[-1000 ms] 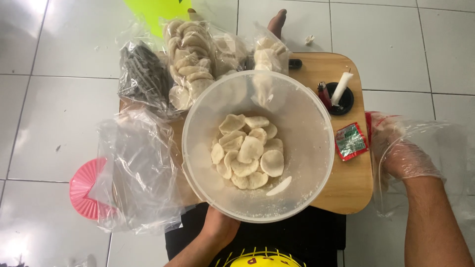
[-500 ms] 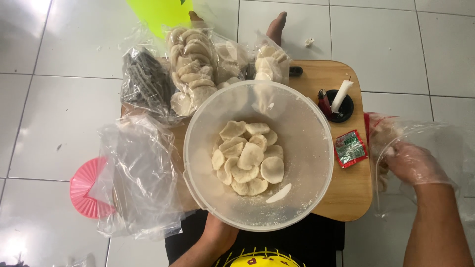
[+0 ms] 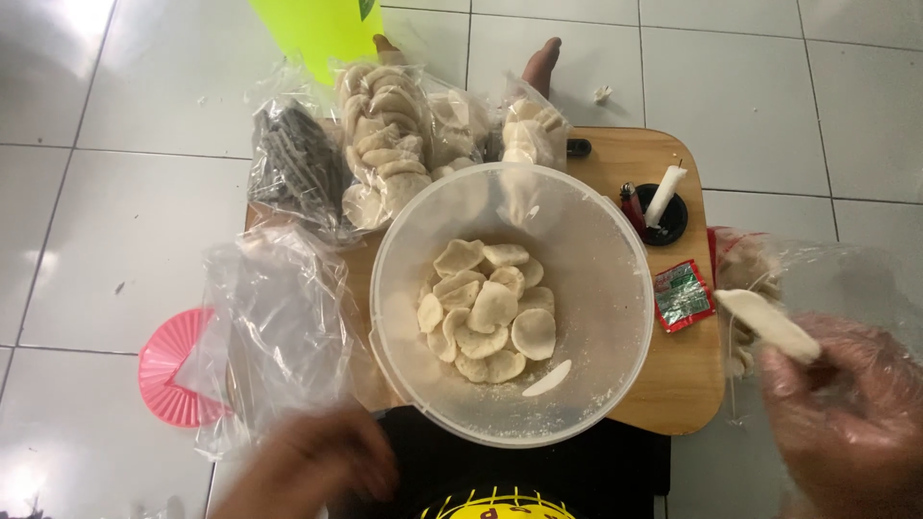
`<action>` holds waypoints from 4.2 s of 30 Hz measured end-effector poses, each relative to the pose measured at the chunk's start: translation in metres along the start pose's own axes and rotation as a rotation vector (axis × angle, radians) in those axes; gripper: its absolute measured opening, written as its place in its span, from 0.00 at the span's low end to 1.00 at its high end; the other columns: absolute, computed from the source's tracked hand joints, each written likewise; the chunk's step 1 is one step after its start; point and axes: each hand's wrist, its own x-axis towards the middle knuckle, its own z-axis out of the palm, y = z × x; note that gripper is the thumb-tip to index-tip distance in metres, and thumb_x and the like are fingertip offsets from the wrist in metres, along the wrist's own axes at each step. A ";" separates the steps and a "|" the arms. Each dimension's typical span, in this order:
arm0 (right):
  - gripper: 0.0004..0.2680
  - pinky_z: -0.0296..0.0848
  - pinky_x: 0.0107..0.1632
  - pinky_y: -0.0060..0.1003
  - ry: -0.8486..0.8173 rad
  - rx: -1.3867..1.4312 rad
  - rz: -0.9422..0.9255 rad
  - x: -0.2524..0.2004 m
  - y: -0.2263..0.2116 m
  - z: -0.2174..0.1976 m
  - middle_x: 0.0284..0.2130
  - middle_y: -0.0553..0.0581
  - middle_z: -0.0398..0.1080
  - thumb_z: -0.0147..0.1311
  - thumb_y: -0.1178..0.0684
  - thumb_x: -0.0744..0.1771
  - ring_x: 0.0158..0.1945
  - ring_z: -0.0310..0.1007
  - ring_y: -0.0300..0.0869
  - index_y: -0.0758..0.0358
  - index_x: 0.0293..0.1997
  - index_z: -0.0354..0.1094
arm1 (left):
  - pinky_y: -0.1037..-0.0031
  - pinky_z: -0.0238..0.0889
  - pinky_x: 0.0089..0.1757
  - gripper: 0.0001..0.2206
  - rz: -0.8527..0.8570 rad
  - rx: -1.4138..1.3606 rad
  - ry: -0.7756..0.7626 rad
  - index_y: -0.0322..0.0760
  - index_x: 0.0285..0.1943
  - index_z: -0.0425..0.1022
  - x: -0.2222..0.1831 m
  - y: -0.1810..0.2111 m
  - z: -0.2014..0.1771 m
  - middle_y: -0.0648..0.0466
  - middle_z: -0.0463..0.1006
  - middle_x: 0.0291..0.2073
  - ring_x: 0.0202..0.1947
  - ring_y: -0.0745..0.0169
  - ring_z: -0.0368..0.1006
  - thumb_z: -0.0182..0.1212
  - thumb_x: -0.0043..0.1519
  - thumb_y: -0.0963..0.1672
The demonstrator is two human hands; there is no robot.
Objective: Putting on a plastic glove and transferring crackers from a plastic bag into a bowl.
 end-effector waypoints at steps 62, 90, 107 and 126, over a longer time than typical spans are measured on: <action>0.23 0.73 0.59 0.54 -0.641 -0.530 0.466 0.071 0.104 0.057 0.62 0.64 0.72 0.56 0.44 0.65 0.61 0.74 0.61 0.42 0.71 0.66 | 0.50 0.48 0.65 0.20 0.421 0.826 1.494 0.27 0.59 0.70 0.124 -0.034 -0.082 0.37 0.70 0.63 0.68 0.35 0.60 0.51 0.58 0.42; 0.20 0.74 0.56 0.54 -0.350 -0.536 0.086 0.063 0.177 0.081 0.54 0.64 0.76 0.58 0.43 0.64 0.57 0.74 0.58 0.52 0.62 0.76 | 0.52 0.51 0.64 0.18 0.483 0.869 1.564 0.28 0.57 0.72 0.128 -0.036 -0.081 0.39 0.72 0.61 0.66 0.36 0.63 0.54 0.59 0.43; 0.14 0.79 0.53 0.47 -0.947 -0.520 0.335 0.078 0.193 0.122 0.51 0.57 0.80 0.60 0.46 0.63 0.49 0.82 0.54 0.52 0.53 0.77 | 0.54 0.57 0.63 0.21 0.442 0.950 1.627 0.34 0.56 0.72 0.139 -0.044 -0.092 0.39 0.73 0.57 0.64 0.35 0.69 0.58 0.52 0.44; 0.13 0.77 0.56 0.50 -1.038 -0.666 0.480 0.080 0.189 0.126 0.51 0.66 0.80 0.60 0.49 0.65 0.53 0.82 0.59 0.64 0.50 0.79 | 0.50 0.50 0.64 0.21 0.436 0.906 1.531 0.26 0.60 0.71 0.132 -0.038 -0.086 0.37 0.71 0.63 0.67 0.35 0.61 0.55 0.57 0.42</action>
